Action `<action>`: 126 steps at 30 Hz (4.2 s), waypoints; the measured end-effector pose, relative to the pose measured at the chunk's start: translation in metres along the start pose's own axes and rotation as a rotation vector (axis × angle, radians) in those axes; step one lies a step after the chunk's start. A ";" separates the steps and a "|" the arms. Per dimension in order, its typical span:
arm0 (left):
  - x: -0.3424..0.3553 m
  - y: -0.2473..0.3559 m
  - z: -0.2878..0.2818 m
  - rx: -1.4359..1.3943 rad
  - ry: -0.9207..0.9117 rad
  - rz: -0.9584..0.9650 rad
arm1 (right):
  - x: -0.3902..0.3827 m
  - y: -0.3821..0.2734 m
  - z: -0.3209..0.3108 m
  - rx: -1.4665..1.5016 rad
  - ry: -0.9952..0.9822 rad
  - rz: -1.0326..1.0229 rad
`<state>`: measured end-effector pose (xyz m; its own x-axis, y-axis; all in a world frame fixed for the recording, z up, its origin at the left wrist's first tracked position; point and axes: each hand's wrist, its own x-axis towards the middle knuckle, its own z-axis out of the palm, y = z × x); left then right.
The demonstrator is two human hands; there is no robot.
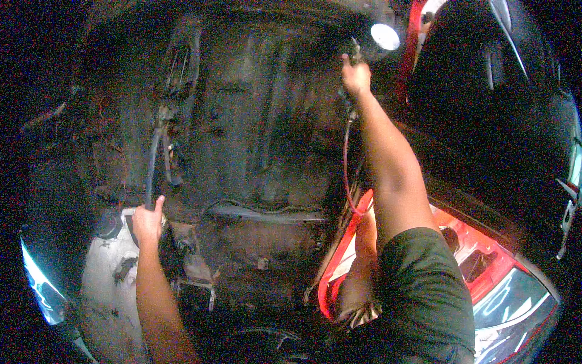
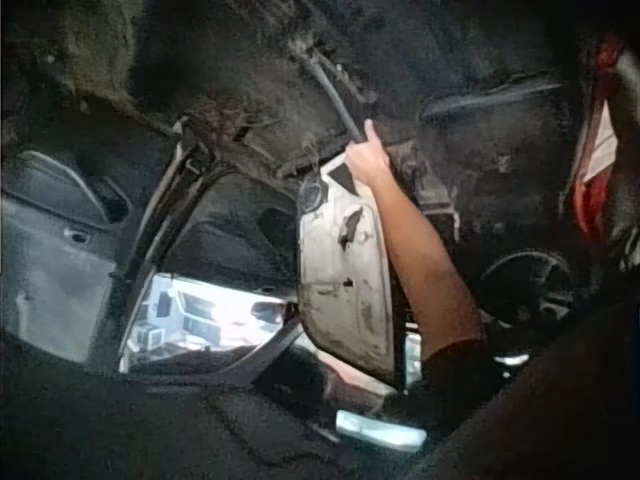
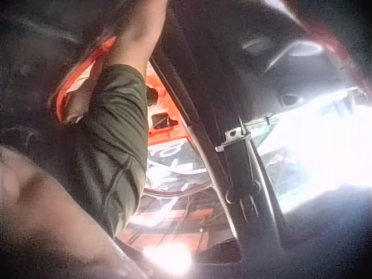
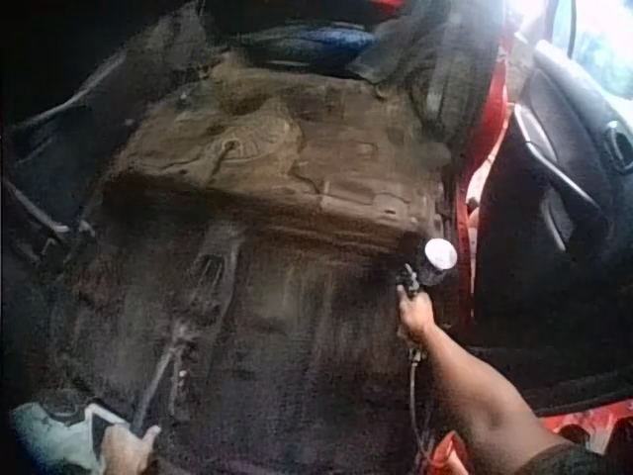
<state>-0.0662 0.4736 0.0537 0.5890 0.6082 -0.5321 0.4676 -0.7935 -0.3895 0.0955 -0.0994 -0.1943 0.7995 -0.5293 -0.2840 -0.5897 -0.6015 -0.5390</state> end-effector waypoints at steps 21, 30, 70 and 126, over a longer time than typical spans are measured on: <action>-0.010 -0.009 -0.008 -0.058 0.028 0.045 | -0.040 -0.191 0.074 0.288 -0.355 -0.388; -0.004 -0.010 -0.005 -0.074 -0.013 0.022 | -0.021 -0.143 0.081 0.241 -0.175 -0.285; 0.003 -0.003 0.002 0.006 0.025 0.011 | -0.058 -0.130 0.092 0.236 -0.272 -0.182; -0.002 -0.005 0.002 -0.013 0.017 -0.013 | -0.031 -0.058 -0.039 -0.112 -0.330 -0.460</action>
<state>-0.0706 0.4761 0.0553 0.5939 0.6189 -0.5141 0.4837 -0.7853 -0.3865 0.1004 -0.0722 -0.1233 0.9594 0.0059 -0.2821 -0.1668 -0.7946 -0.5837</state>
